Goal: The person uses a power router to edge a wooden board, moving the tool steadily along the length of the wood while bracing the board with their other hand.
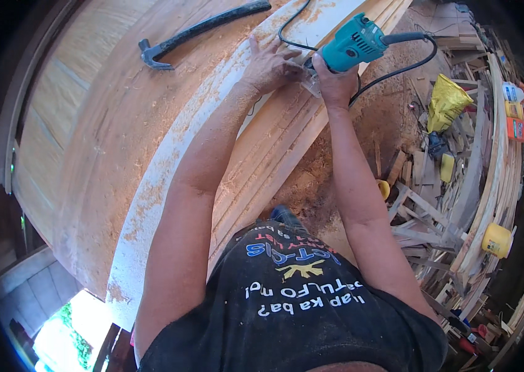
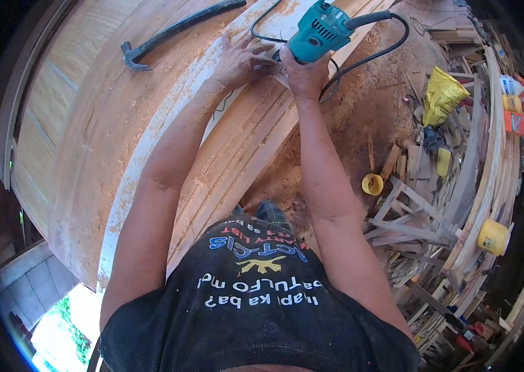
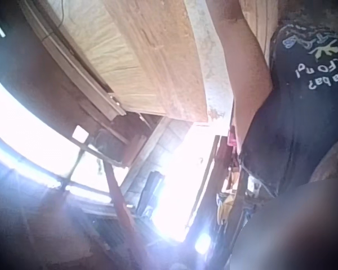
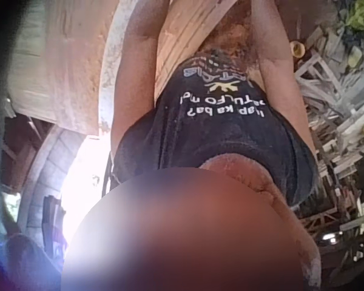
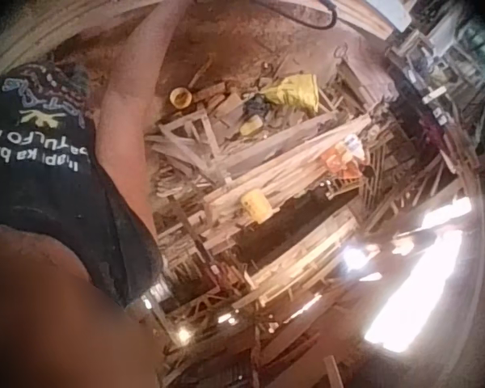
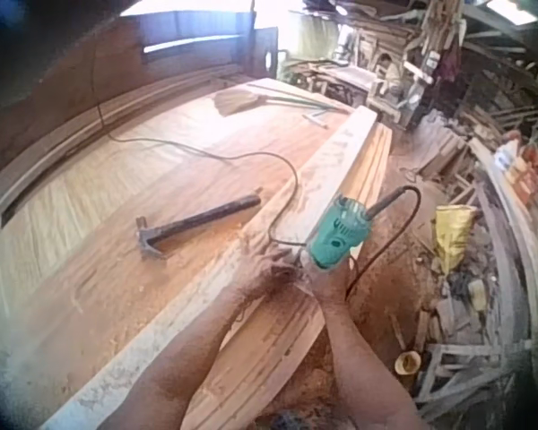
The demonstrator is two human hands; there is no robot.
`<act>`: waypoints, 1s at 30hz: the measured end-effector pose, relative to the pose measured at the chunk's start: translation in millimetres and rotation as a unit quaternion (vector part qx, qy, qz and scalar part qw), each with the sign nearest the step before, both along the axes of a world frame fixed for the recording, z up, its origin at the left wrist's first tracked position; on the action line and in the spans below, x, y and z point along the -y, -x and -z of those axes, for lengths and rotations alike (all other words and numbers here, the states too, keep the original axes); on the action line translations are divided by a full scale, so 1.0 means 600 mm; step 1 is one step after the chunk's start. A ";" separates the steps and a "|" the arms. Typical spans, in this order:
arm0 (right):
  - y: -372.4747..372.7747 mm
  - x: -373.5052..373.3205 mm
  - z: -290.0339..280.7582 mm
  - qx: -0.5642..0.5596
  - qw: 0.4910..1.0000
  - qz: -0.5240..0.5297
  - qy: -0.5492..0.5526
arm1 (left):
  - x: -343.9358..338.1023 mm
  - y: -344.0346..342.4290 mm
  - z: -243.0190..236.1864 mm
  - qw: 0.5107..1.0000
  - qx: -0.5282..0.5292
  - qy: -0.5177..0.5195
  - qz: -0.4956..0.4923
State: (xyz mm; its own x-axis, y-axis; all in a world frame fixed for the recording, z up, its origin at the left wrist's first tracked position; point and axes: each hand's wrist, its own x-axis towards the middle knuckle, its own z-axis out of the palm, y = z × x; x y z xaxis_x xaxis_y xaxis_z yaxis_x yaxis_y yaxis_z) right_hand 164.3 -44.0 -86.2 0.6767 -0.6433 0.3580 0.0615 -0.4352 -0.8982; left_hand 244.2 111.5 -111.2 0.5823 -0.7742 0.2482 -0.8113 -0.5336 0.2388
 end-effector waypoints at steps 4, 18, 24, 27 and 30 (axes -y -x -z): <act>-0.003 0.008 0.003 0.012 1.000 0.010 0.019 | 0.007 -0.003 -0.007 1.000 -0.006 -0.008 0.007; -0.008 0.008 -0.027 -0.042 0.998 0.035 -0.033 | 0.031 -0.017 -0.028 0.999 0.002 0.014 0.031; 0.004 0.018 -0.038 -0.060 0.997 0.055 -0.015 | 0.053 -0.004 -0.032 0.999 -0.017 0.045 0.013; -0.003 0.017 -0.039 -0.061 0.996 0.057 -0.012 | 0.048 -0.015 -0.022 1.000 -0.011 0.011 0.013; -0.010 0.020 -0.039 -0.071 0.995 0.064 -0.007 | 0.050 -0.023 -0.024 1.000 -0.023 0.014 0.013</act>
